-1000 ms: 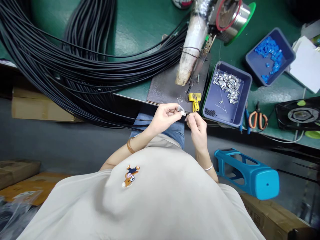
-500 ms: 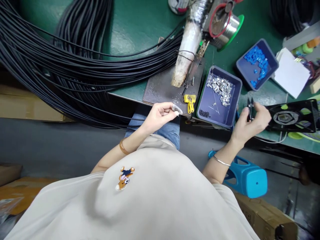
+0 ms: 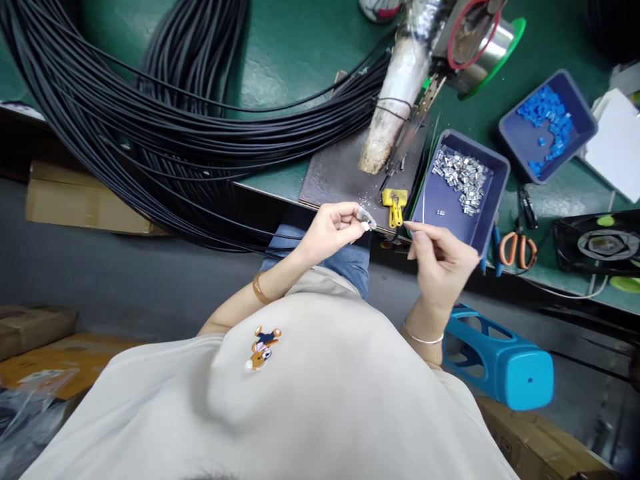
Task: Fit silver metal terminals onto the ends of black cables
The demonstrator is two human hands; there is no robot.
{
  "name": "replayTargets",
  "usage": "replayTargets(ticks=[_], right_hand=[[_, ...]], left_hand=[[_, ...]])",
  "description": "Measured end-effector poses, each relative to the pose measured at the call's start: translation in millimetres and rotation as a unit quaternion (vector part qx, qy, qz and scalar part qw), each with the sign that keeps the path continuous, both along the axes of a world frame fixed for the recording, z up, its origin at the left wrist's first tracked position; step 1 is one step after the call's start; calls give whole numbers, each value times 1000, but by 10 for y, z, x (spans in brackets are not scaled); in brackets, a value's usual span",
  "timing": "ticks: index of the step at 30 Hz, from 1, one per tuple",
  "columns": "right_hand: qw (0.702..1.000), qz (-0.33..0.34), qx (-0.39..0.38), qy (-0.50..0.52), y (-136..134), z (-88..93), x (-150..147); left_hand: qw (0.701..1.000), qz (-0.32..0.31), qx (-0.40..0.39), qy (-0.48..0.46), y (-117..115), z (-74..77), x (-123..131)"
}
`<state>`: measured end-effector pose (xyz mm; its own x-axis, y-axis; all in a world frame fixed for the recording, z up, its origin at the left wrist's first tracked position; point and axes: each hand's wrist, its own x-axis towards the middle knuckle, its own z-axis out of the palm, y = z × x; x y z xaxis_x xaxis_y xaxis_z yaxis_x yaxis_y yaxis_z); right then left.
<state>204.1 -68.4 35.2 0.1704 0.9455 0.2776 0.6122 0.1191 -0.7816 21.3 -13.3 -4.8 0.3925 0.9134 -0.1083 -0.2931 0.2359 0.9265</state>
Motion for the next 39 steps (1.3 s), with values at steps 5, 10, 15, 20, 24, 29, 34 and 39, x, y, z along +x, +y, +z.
replayTargets(ticks=[5,10,15,20,24,29,34,39], right_hand=[[1000,29,-7,-8,47,-102,-212],[999,29,-17,1,103,-119,-222],[998,52,18,-18,86,-148,-237],[992,89,54,-68,60,-221,-228],[986,110,52,-116,37,-272,-229],[996,48,36,-72,-41,-189,-103],[996,-72,-39,-38,-30,-49,418],[979,-112,-45,-162,199,-174,865]], left_hand=[[1000,-9,10,-18,9,0,-2],[1000,6,23,-15,11,17,16],[1000,13,19,-12,12,7,12],[999,14,29,-6,11,1,10],[1000,7,21,-8,20,10,11],[1000,8,19,4,24,31,-25],[995,-17,79,60,-18,110,-75],[995,-22,77,59,-19,125,-47]])
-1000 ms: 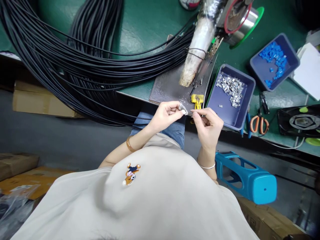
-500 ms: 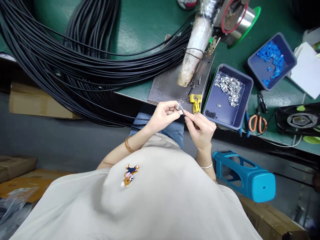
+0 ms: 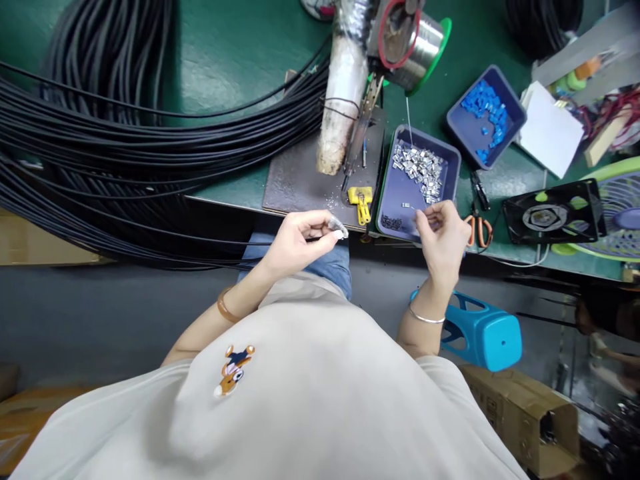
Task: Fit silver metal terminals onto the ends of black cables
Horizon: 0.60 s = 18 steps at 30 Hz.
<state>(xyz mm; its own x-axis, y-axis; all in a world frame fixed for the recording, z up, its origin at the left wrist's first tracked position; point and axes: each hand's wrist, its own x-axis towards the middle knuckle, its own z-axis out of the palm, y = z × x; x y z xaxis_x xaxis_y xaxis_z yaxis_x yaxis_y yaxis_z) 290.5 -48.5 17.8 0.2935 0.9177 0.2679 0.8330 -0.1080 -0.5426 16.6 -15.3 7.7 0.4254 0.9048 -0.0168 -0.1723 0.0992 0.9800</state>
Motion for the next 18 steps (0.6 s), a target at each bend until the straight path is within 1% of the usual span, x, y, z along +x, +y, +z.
replayTargets(ticks=[2,4,7,10,14,16,18], right_hand=[[999,20,2,-35,124,-81,59],[998,50,-17,-43,234,-136,81],[995,80,-53,-41,335,-150,91],[994,80,-68,-36,355,-110,79],[994,49,-87,-48,328,-81,44],[995,32,-79,-57,308,-89,13],[998,11,-44,-51,272,-94,-55]], left_hand=[[998,15,-41,-35,37,-40,19],[993,33,-91,-73,83,-96,30],[985,35,-133,-100,134,-174,28],[987,24,-130,-96,143,-206,23],[990,17,-115,-82,123,-187,25],[991,16,-108,-83,118,-173,27],[991,16,-103,-88,118,-160,29]])
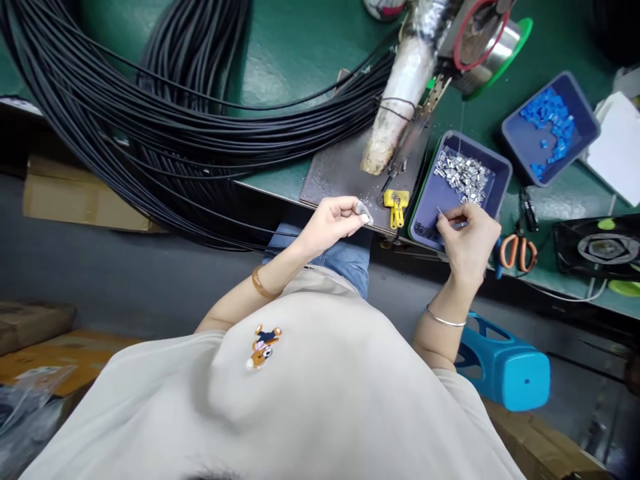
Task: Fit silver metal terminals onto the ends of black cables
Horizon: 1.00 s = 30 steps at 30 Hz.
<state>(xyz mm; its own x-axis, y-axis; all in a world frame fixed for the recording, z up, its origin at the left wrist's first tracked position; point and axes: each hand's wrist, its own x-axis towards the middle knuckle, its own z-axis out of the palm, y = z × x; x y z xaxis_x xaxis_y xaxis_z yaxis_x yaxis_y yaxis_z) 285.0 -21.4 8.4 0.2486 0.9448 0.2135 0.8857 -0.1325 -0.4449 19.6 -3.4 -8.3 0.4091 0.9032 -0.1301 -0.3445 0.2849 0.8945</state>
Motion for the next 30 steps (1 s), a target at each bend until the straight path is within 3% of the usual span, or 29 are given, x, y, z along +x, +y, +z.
replayTargets(ticks=[5,9,13,20,30], right_hand=[[980,-10,165,112,-173,48,-463],[953,100,275,83,-279,43,-920],[933,195,272,129,-307,-65,-1112],[918,127,215,308,-253,-189,-1103],[930,154,213,257,-206,-199,-1096]], left_hand=[[1000,-2,7,15,23,27,34],[999,3,19,27,52,50,73],[999,11,45,26,78,55,88],[998,22,46,33,113,24,95],[998,26,52,38,136,45,87]])
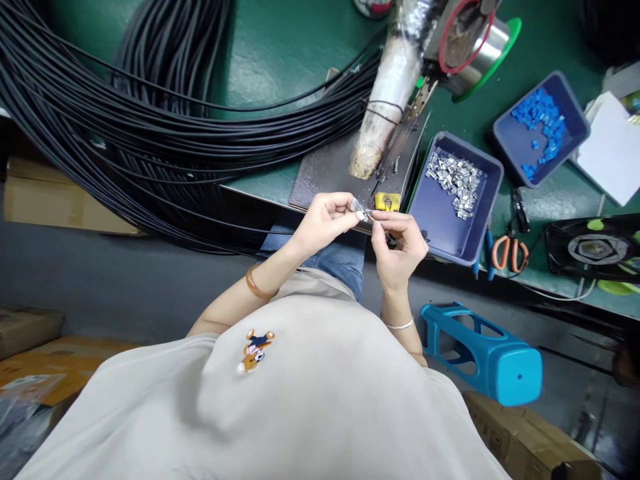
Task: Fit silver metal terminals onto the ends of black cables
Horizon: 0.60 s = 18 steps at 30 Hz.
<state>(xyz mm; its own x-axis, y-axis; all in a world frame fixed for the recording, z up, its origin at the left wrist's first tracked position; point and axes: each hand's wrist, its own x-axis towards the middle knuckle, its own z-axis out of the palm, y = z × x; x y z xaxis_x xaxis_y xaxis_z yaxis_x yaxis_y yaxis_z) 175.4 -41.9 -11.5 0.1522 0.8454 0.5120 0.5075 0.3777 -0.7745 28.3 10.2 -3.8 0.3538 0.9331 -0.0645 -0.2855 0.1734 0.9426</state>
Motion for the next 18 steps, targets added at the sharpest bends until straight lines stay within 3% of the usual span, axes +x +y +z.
replayTargets(ticks=[18], right_hand=[[988,30,88,-119,71,-59,121]], left_hand=[[999,-5,-32,6,33,20,10]])
